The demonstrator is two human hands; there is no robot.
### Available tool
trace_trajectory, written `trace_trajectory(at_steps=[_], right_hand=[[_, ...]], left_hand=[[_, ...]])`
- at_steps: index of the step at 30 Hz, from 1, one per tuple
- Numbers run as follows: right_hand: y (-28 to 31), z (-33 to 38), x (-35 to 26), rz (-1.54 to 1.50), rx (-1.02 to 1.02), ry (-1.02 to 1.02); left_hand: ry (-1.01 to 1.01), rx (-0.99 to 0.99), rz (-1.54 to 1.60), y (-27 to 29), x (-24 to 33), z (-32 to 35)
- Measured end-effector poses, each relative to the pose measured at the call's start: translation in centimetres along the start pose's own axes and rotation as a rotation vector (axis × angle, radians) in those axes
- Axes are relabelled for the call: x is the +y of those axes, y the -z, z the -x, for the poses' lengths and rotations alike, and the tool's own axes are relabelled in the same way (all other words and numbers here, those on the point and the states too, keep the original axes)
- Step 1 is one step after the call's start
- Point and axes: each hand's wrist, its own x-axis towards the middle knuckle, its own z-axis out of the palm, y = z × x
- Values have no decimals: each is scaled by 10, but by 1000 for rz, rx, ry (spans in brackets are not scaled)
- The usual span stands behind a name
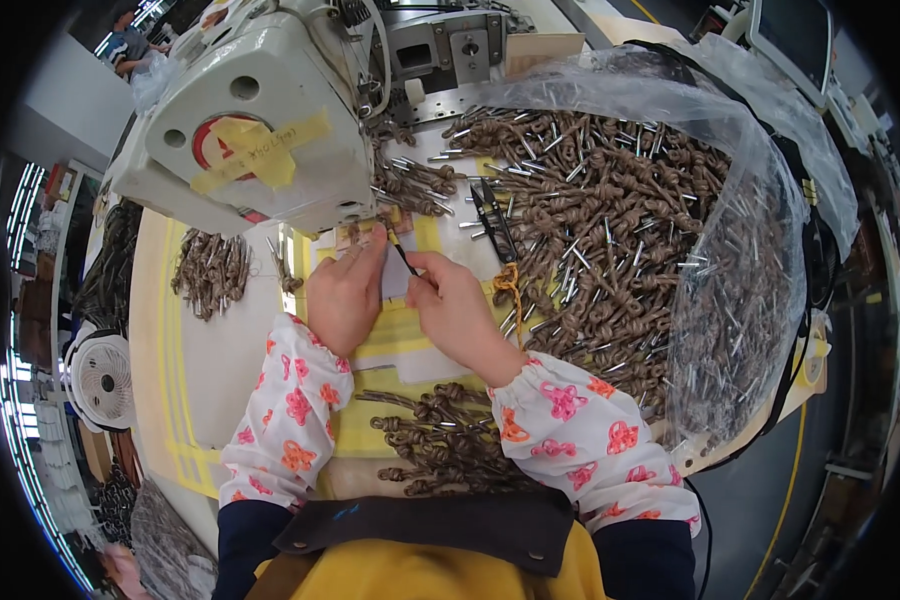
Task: Assembling and preparing small leather strap components at a sewing station.
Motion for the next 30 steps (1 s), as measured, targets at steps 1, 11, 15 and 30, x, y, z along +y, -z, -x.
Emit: trace_trajectory(at_steps=[1,11,15,30], right_hand=[[1,-2,-3,3,-5,-3],[12,5,1,7,-39,-59],[13,4,-4,32,-48,-77],[0,-6,6,52,57,50]], left_hand=[[4,-2,1,3,0,-3],[11,2,-9,-5,3,3],[25,-30,-4,1,5,2],[45,-45,-29,-4,2,3]])
